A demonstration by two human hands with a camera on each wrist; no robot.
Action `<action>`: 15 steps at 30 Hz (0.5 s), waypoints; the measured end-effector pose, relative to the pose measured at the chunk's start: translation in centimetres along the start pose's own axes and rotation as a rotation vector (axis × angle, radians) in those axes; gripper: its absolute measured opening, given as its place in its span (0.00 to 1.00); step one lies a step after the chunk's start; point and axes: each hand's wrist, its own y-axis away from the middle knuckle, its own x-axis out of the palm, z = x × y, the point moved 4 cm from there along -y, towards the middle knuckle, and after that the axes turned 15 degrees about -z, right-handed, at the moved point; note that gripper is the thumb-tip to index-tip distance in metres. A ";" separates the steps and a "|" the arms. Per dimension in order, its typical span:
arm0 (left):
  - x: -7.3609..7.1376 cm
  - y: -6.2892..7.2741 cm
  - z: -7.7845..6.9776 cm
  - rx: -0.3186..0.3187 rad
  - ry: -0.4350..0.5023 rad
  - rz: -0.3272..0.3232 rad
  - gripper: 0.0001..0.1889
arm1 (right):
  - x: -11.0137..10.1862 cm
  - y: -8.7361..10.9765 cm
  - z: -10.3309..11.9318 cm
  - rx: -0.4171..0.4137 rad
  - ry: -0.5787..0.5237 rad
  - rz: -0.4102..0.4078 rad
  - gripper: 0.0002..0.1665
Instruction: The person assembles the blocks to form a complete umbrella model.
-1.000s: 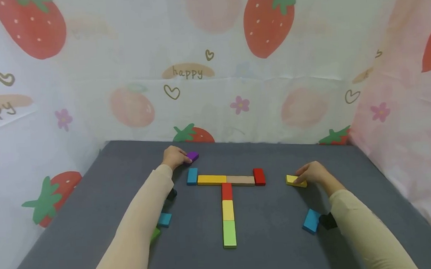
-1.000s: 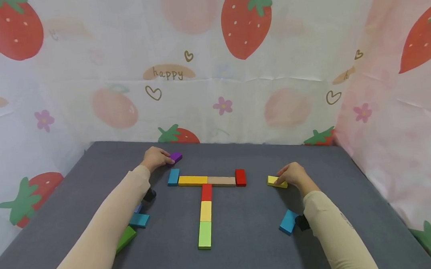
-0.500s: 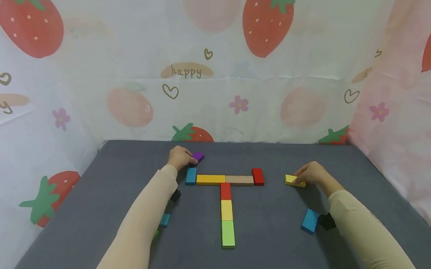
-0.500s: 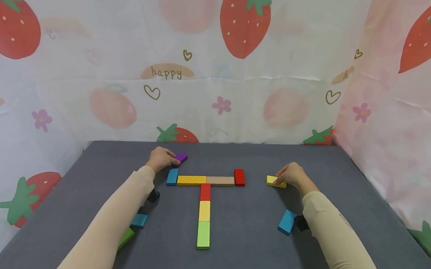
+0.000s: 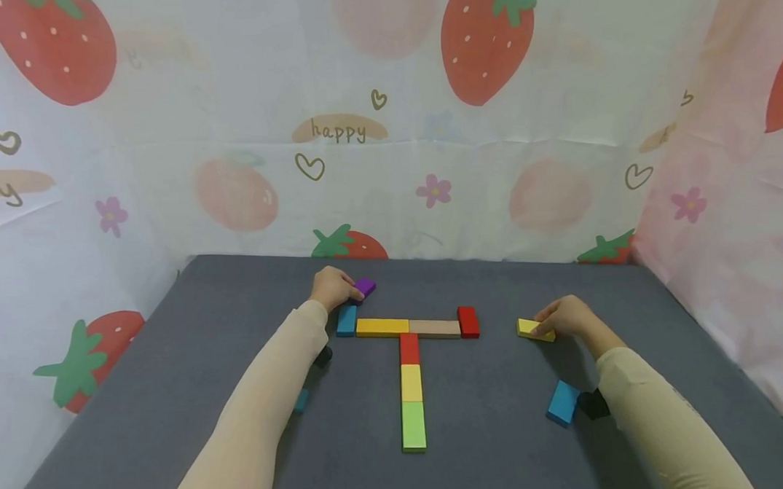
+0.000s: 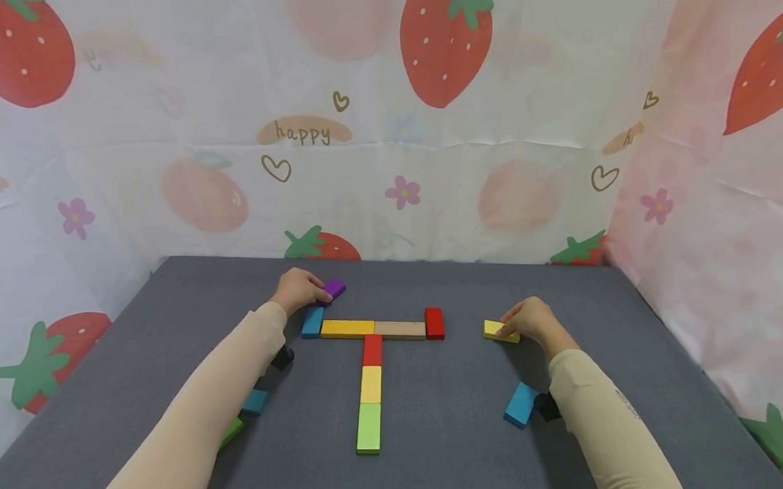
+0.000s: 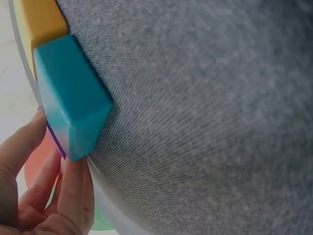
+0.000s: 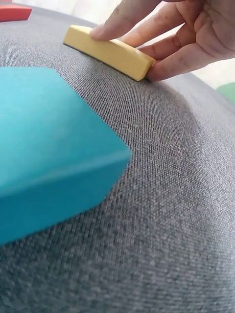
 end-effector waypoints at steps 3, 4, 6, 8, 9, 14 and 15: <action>0.0 0.0 0.0 0.002 -0.011 0.008 0.18 | 0.0 0.0 -0.1 0.002 -0.005 -0.001 0.21; 0.0 0.0 0.0 0.000 -0.012 0.012 0.18 | 0.0 0.0 -0.1 0.002 -0.006 -0.002 0.21; 0.0 0.1 -0.1 0.001 -0.013 0.016 0.18 | 0.0 0.0 -0.2 0.001 -0.009 -0.005 0.22; -0.1 0.1 -0.1 -0.002 -0.003 0.020 0.18 | 0.0 0.0 -0.2 0.002 -0.012 -0.009 0.22; -0.3 0.1 0.0 0.002 -0.002 0.019 0.18 | 0.0 0.0 -0.2 0.001 -0.013 -0.011 0.22; -2.2 0.6 0.1 0.029 0.021 0.019 0.20 | 0.1 0.0 -0.3 0.004 -0.029 -0.016 0.21; -2.8 0.7 0.1 0.037 0.030 0.030 0.21 | 0.1 0.0 -0.3 0.005 -0.032 -0.018 0.22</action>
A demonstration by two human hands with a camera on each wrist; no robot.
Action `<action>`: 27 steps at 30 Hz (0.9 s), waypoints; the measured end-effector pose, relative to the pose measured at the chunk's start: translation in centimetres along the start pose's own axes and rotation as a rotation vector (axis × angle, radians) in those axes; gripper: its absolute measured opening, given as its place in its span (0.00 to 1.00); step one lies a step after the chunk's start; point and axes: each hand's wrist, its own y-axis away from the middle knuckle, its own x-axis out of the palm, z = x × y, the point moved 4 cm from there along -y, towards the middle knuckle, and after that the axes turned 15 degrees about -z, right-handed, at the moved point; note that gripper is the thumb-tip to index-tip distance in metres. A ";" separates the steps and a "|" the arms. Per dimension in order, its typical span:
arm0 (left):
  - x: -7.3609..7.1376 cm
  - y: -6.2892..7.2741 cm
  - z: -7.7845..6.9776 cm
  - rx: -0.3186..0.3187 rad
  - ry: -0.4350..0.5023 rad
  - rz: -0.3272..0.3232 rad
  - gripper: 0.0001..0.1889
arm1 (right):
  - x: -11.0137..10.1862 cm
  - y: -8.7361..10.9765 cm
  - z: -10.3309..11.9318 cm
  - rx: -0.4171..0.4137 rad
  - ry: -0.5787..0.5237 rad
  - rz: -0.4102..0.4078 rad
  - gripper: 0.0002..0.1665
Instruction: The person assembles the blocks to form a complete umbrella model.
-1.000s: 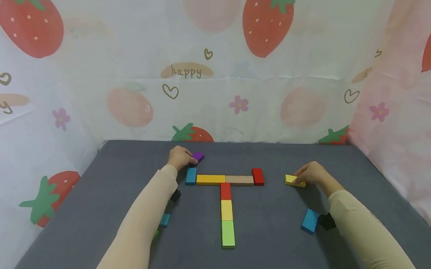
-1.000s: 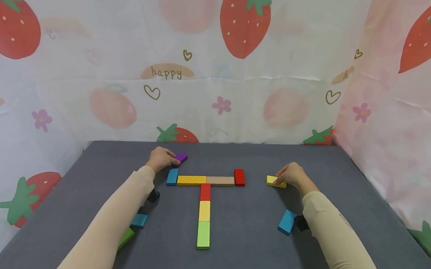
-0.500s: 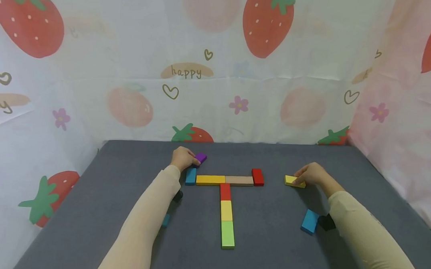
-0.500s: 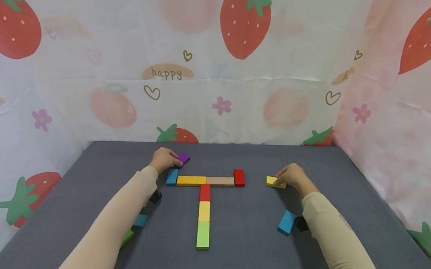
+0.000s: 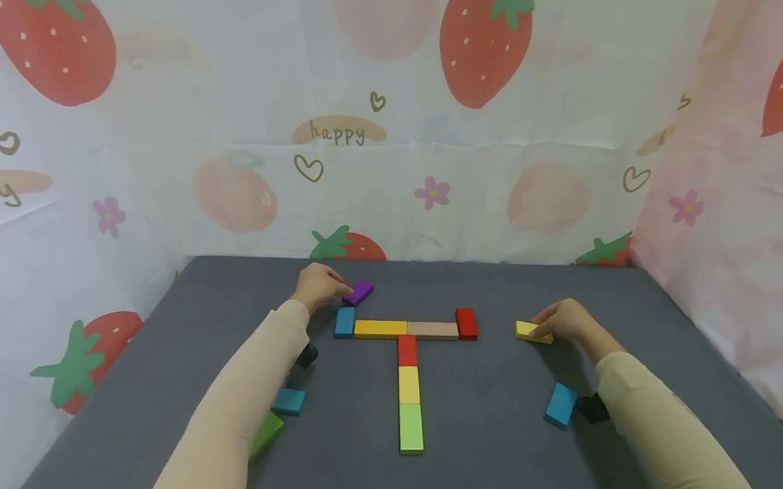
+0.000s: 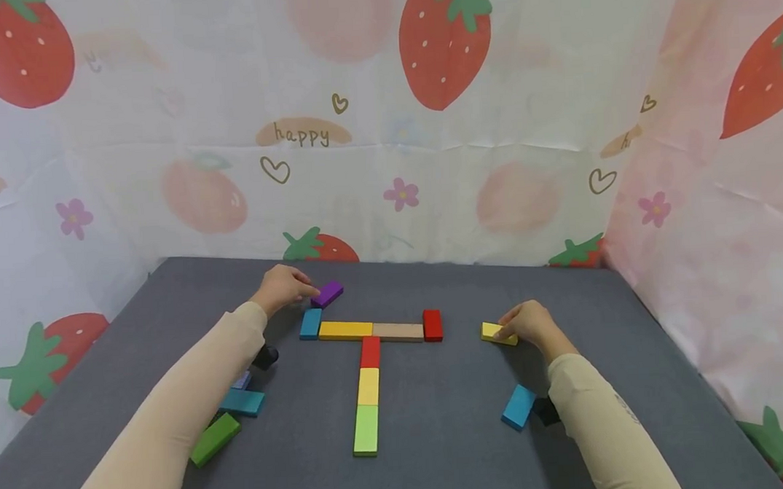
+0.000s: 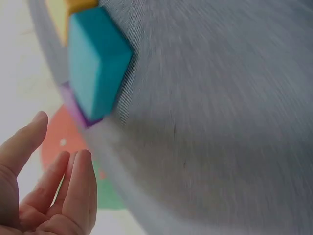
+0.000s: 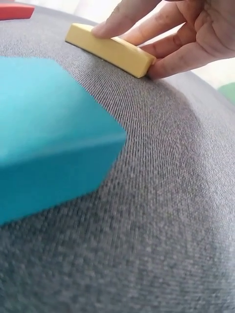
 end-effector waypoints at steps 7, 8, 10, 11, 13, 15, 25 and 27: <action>-4.9 2.3 1.0 0.071 0.010 0.121 0.25 | 0.4 0.0 -0.1 0.013 -0.016 -0.020 0.23; -5.6 2.6 1.3 0.085 -0.002 0.127 0.25 | 0.4 0.0 -0.1 0.013 -0.013 -0.026 0.23; -6.8 3.4 2.1 0.111 -0.030 0.131 0.25 | 0.4 0.0 0.0 0.013 -0.012 -0.034 0.23; -7.3 3.9 2.6 0.117 -0.037 0.134 0.24 | 0.4 0.0 0.0 0.015 -0.013 -0.037 0.23; -8.1 4.6 3.7 0.134 -0.058 0.138 0.24 | 0.4 0.0 0.0 0.021 -0.017 -0.041 0.24; -8.7 5.3 4.8 0.135 -0.057 0.152 0.23 | 0.3 0.0 -0.2 0.025 -0.029 -0.039 0.24; -10.5 7.6 8.5 0.079 -0.017 0.216 0.25 | 0.1 0.3 -0.7 0.006 -0.066 -0.018 0.25; -10.6 7.9 8.6 0.080 -0.018 0.228 0.25 | 0.1 0.3 -1.0 0.017 -0.083 -0.015 0.26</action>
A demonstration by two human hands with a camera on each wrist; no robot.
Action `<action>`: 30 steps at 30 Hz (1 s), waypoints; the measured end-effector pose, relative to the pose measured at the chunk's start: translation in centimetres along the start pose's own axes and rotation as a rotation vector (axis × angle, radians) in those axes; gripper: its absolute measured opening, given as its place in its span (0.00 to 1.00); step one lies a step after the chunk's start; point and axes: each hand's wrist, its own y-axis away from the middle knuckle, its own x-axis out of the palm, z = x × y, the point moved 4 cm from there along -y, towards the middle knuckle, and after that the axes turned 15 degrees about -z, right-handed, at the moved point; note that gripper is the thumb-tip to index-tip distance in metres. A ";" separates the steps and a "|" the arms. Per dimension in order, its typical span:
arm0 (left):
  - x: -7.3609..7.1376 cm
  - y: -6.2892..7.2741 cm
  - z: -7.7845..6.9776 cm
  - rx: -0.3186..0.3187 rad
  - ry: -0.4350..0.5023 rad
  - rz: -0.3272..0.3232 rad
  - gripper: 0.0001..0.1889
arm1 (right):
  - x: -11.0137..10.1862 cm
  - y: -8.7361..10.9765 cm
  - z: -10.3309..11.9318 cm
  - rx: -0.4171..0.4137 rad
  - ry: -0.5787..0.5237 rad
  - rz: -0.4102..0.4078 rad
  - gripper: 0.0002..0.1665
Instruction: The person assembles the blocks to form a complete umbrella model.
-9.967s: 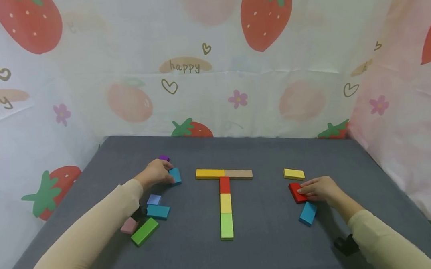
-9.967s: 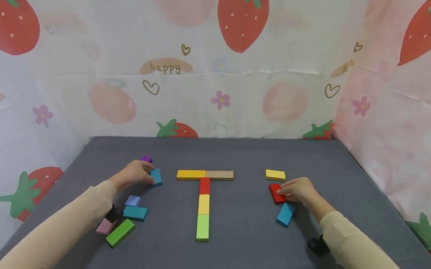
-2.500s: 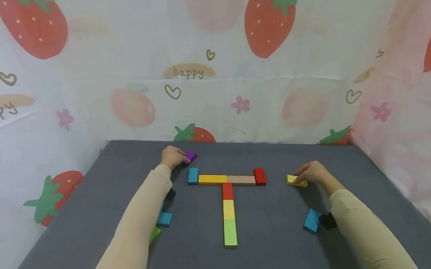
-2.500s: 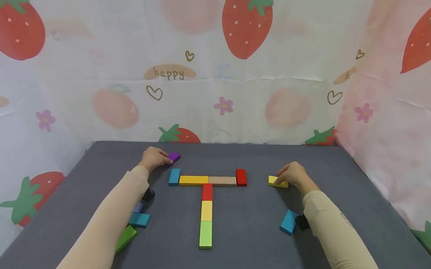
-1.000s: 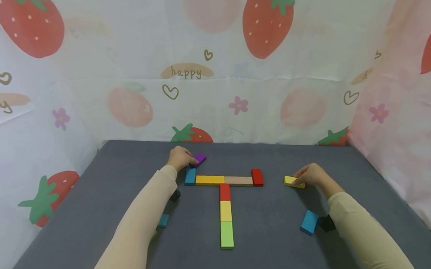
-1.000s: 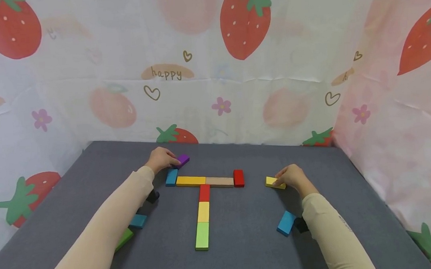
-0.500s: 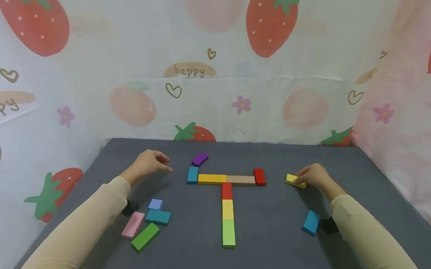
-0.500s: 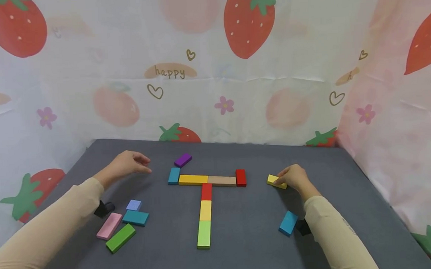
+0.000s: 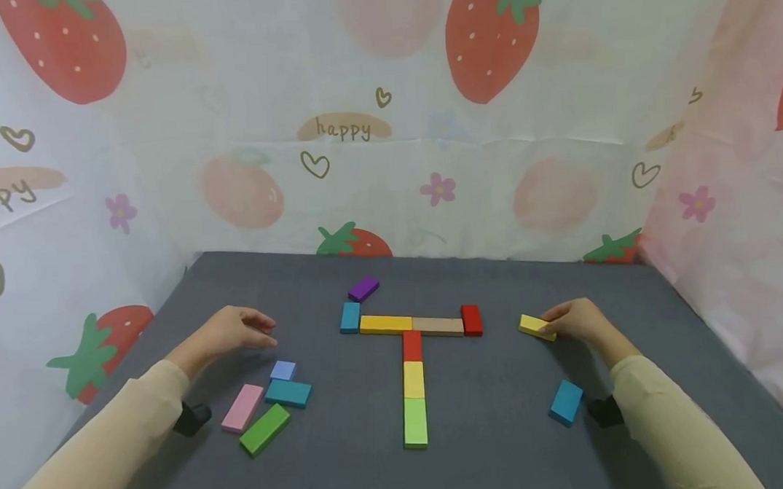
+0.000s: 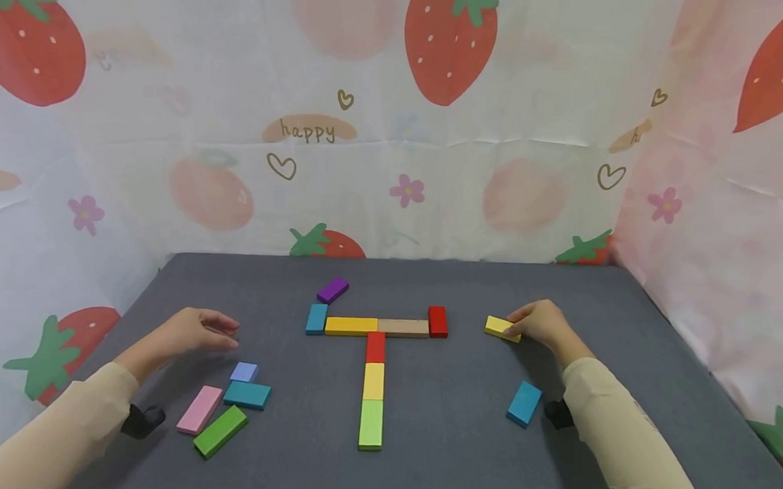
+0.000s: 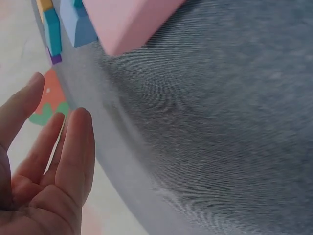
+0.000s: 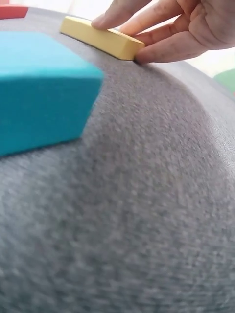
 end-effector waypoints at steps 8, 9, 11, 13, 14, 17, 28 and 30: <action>0.2 1.1 0.9 -0.039 0.026 0.033 0.26 | 0.0 -0.1 -0.2 0.008 -0.049 0.015 0.26; 0.3 1.1 1.0 -0.041 0.035 0.037 0.26 | 0.0 0.0 -0.2 0.009 -0.050 0.018 0.26; 0.4 1.2 1.1 -0.052 0.051 0.044 0.27 | -0.1 0.1 -0.4 0.013 -0.053 0.022 0.26; 0.5 1.3 1.1 -0.055 0.061 0.049 0.27 | -0.2 0.2 -0.5 0.023 -0.063 0.024 0.27; 0.6 1.3 1.2 -0.058 0.065 0.050 0.27 | -0.2 0.2 -0.6 0.031 -0.071 0.024 0.27; 0.9 1.6 1.3 -0.070 0.065 0.058 0.26 | -0.1 0.2 -0.6 0.059 -0.111 0.024 0.27; 1.5 2.2 0.7 -0.006 0.046 0.038 0.20 | -0.1 0.2 -1.1 0.074 -0.137 0.026 0.29; 1.5 2.3 0.5 0.028 0.050 0.047 0.18 | -0.2 0.2 -1.1 0.069 -0.139 0.028 0.29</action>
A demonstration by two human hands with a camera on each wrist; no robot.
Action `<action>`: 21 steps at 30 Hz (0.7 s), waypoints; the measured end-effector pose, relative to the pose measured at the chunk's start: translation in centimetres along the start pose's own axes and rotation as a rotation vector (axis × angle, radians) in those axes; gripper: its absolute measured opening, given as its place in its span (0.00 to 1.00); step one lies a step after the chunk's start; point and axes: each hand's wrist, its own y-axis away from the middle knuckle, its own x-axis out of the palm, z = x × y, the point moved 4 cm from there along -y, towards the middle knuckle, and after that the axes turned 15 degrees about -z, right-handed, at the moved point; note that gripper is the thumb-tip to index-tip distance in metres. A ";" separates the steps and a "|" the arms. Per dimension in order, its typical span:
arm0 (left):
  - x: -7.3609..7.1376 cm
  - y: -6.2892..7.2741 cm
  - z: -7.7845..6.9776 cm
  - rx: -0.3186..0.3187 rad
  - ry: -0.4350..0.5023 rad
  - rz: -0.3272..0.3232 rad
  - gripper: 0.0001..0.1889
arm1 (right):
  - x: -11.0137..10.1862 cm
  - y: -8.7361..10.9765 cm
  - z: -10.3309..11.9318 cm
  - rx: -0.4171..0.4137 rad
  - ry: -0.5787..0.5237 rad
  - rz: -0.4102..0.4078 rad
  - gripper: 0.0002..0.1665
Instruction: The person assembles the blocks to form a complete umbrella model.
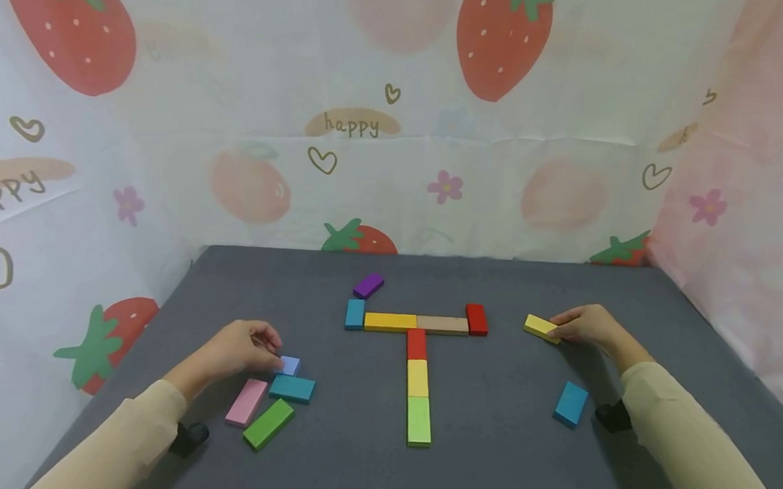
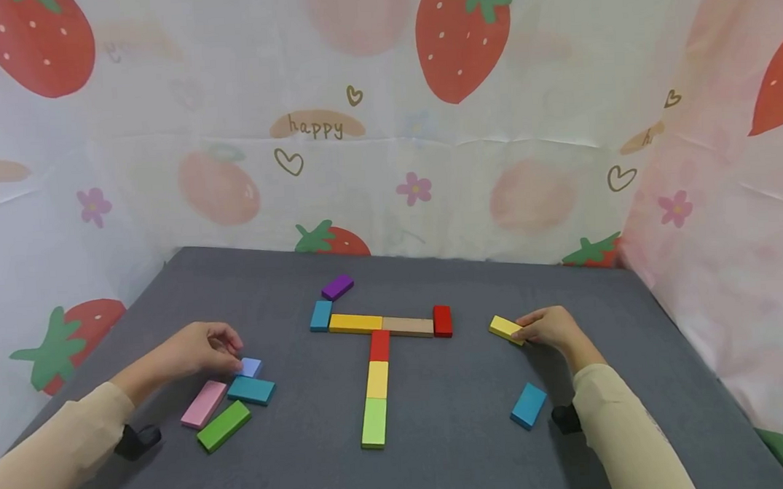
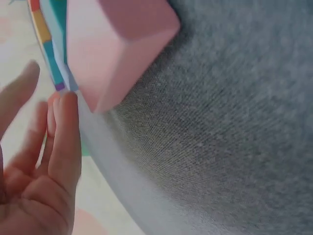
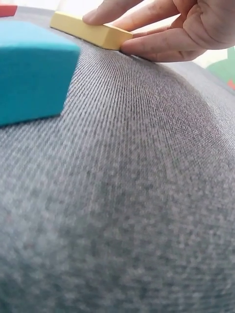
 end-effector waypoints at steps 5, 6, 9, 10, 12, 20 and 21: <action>0.4 0.6 0.0 0.040 0.003 0.097 0.14 | 0.0 0.1 0.1 -0.008 -0.004 0.008 0.30; 0.4 0.7 0.0 0.043 0.000 0.111 0.15 | 0.0 0.1 0.1 -0.010 -0.004 0.010 0.30; 0.5 1.0 -0.1 0.042 -0.012 0.130 0.15 | 0.0 0.2 0.1 -0.015 -0.004 0.013 0.30; 0.6 1.0 -0.1 0.046 -0.017 0.131 0.15 | 0.0 0.2 0.1 -0.016 -0.006 0.014 0.30; 0.7 1.2 -0.2 0.055 -0.024 0.131 0.15 | 0.0 0.2 0.1 -0.019 -0.008 0.014 0.30; 1.7 1.6 -1.0 0.167 -0.070 0.079 0.14 | 0.1 0.2 0.0 -0.002 -0.025 0.007 0.29; 1.8 1.6 -1.1 0.177 -0.085 0.070 0.13 | 0.1 0.2 0.0 0.002 -0.026 0.006 0.29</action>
